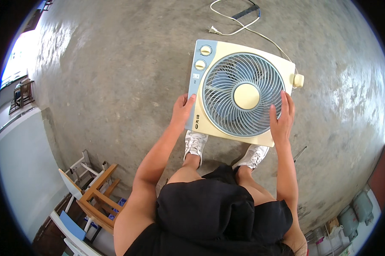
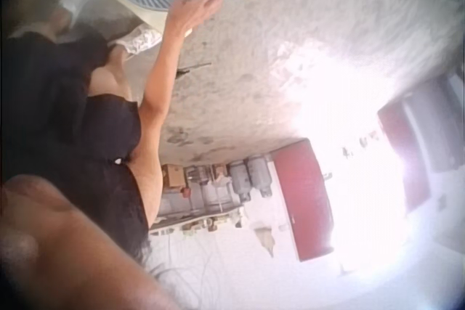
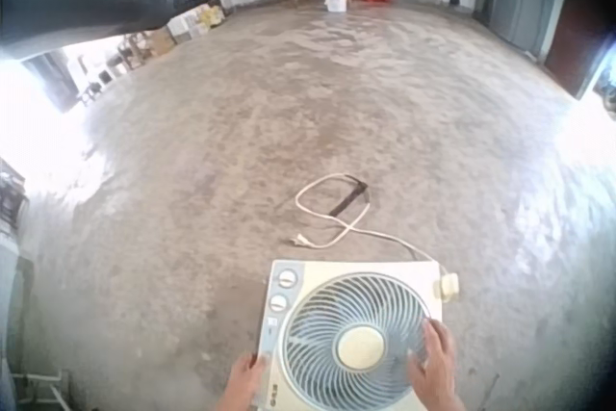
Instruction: The person assembles a box fan by placing the front grille onto the fan housing, fastening the center with a screw using a screwdriver, and snapping on the central cap before standing the fan upright.
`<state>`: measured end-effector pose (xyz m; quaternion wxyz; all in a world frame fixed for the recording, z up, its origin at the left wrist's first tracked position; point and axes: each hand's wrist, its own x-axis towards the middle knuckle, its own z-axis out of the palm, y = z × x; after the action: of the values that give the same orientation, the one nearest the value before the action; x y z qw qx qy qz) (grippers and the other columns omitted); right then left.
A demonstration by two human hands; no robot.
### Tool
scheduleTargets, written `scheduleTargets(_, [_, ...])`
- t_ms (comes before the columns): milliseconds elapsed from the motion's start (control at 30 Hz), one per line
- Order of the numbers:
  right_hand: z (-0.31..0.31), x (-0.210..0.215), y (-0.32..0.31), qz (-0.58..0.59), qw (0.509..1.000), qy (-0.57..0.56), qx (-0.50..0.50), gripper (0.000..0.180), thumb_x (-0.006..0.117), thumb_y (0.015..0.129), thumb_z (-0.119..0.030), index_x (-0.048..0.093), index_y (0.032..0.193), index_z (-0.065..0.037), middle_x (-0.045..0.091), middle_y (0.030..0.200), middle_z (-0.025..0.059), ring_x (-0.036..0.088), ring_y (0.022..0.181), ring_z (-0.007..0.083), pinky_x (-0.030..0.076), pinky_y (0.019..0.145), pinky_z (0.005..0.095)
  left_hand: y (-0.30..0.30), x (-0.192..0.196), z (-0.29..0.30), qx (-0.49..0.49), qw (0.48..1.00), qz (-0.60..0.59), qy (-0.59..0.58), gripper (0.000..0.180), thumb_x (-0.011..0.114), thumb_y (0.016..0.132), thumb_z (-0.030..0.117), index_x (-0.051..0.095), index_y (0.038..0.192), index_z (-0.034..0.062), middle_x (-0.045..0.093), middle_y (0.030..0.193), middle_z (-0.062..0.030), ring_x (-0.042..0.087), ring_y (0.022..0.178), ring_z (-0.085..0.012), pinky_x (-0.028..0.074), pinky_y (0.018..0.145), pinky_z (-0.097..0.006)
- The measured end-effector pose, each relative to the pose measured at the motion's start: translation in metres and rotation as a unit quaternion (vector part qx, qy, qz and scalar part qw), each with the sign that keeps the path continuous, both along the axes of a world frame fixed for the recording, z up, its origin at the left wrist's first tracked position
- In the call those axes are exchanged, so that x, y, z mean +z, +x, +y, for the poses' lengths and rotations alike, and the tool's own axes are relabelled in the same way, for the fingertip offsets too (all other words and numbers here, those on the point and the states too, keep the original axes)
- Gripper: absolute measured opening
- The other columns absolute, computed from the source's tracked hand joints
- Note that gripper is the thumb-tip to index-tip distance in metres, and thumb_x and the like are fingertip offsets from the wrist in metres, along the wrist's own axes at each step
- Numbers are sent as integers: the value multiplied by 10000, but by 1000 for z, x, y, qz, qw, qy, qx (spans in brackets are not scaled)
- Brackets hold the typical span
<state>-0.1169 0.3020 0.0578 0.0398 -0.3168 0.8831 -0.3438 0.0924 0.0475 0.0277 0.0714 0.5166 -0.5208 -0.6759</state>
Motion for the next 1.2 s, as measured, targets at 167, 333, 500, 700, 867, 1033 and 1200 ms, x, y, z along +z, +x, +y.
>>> scheduleTargets(167, [27, -9, 10, 8, 995, 79, -66, 516, 616, 892, -117, 457, 1374, -25, 460, 1375, 208, 450, 1258, 379, 369, 1035, 462, 0, -7, -12, -78, 993, -5, 88, 510, 596, 950, 378, 515, 1204, -57, 628, 1117, -143, 614, 974, -169, 480, 868, -313])
scheduleTargets(333, [38, -18, 18, -28, 989, 66, -130, 508, 594, 924, -142, 434, 1387, -8, 466, 1358, 219, 456, 1253, 375, 377, 1031, 449, -5, -2, -14, -75, 986, 44, 142, 528, 627, 930, 348, 500, 1244, -57, 615, 1162, -147, 600, 1041, -189, 464, 911, -323])
scheduleTargets(500, [49, -25, 11, -129, 978, 46, -159, 509, 575, 945, -161, 416, 1403, -6, 506, 1305, 211, 506, 1201, 355, 417, 995, 411, -13, 17, -10, -90, 978, 72, 171, 608, 679, 887, 341, 473, 1300, -54, 593, 1222, -149, 572, 1119, -215, 436, 972, -350])
scheduleTargets(700, [76, -55, -23, -344, 911, -55, -219, 415, 543, 983, -215, 512, 1317, 30, 645, 1130, 146, 612, 1011, 235, 455, 911, 339, -21, 39, -6, -113, 977, 29, 181, 642, 721, 852, 333, 470, 1330, -15, 580, 1251, -132, 551, 1159, -219, 422, 994, -363])
scheduleTargets(867, [72, -39, -35, -412, 898, 30, -151, 408, 476, 1013, -300, 616, 1200, 35, 685, 1069, 124, 612, 1008, 179, 451, 897, 294, -21, 52, 0, -122, 977, 45, 167, 690, 762, 820, 306, 455, 1360, 5, 573, 1276, -113, 526, 1195, -217, 396, 1022, -360])
scheduleTargets(1033, [84, -63, -30, -384, 907, -51, -167, 380, 475, 1016, -280, 620, 1201, 17, 688, 1049, 115, 610, 997, 165, 456, 885, 292, -21, 72, 11, -137, 977, 65, 152, 699, 765, 818, 277, 442, 1382, 19, 564, 1293, -101, 504, 1222, -215, 367, 1048, -357])
scheduleTargets(1200, [102, -62, -29, -297, 927, -102, -203, 335, 491, 1011, -225, 608, 1228, 2, 652, 1146, 127, 601, 1036, 184, 465, 887, 300, -29, 88, 36, -281, 944, 149, -84, 907, 690, 795, 573, 387, 1435, 6, 344, 1452, -201, 337, 1353, -322, 327, 1086, -423])
